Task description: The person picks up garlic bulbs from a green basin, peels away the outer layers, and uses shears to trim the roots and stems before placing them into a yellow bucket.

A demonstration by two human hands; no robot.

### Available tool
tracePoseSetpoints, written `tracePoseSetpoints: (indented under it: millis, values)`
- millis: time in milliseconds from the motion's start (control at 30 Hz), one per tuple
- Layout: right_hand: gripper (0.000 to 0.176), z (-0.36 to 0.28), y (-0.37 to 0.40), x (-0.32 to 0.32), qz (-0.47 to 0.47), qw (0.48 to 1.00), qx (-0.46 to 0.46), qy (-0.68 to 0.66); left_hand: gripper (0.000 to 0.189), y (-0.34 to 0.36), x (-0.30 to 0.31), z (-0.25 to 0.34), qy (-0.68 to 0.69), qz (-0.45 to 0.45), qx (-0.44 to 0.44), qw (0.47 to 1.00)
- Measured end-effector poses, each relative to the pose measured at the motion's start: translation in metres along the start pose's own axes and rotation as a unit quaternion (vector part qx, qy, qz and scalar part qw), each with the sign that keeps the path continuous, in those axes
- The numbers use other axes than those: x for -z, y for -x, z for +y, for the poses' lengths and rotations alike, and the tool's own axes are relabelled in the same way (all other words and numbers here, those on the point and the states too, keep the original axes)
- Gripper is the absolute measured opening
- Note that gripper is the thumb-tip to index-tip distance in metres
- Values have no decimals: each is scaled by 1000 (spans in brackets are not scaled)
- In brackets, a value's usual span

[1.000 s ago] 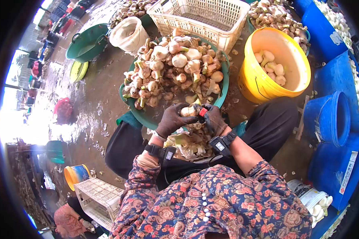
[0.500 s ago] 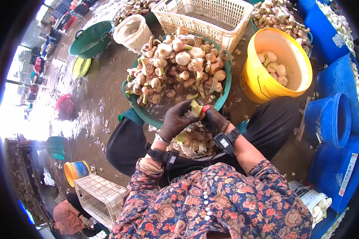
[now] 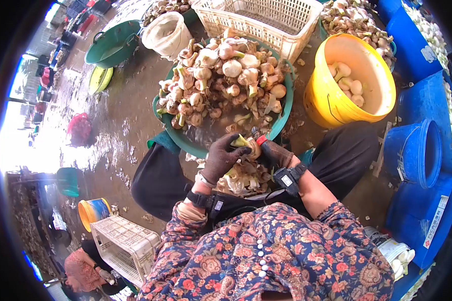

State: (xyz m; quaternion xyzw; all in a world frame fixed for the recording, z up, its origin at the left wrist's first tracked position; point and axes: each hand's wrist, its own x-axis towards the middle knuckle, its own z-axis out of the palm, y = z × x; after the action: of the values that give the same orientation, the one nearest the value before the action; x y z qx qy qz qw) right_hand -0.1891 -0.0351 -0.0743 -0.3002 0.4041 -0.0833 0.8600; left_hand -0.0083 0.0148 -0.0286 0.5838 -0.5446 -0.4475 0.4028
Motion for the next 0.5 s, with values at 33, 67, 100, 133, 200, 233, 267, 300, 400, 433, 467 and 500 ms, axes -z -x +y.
tracePoseSetpoints:
  millis: [33, 67, 100, 133, 200, 233, 267, 300, 400, 433, 467, 500]
  values:
    - [47, 2, -5, 0, -2, 1000, -3, 1, 30, 1, 3, 10, -80, 6, -42, 996]
    - [50, 5, -11, 1, 46, 988, 78, 121, 28, 1, 5, 22, -101, -19, -47, 994]
    - [52, 5, -17, 2, 94, 953, 160, 239, 28, 0, 7, 22, -101, -16, -48, 994]
    - [53, -3, -13, 0, 102, 930, 167, 311, 27, 0, 9, 21, -162, -32, -66, 984]
    - [46, -13, -7, -6, 86, 925, 191, 316, 22, 0, 10, 19, -203, -55, -23, 977]
    - [41, -15, -6, -7, 71, 920, 214, 322, 22, 0, 9, 13, -201, -55, -22, 978]
    - [41, -14, -6, -8, 71, 919, 214, 323, 23, -1, 7, 3, -27, -30, 79, 996]
    - [36, -11, -6, -10, 51, 940, 240, 236, 23, -1, 6, -4, 148, -4, 178, 973]
    - [36, -21, 20, -27, 17, 946, 301, 119, 29, -3, -4, -42, 292, 47, 162, 941]
    - [40, -27, 28, -32, 0, 937, 336, 92, 33, -1, -7, -57, 280, 79, 53, 955]
    - [45, -26, 25, -30, -37, 935, 349, 45, 42, 8, 5, -21, 33, 20, -36, 999]
    - [45, -25, 23, -28, -38, 936, 348, 45, 42, 12, 10, -15, 33, 22, -36, 999]
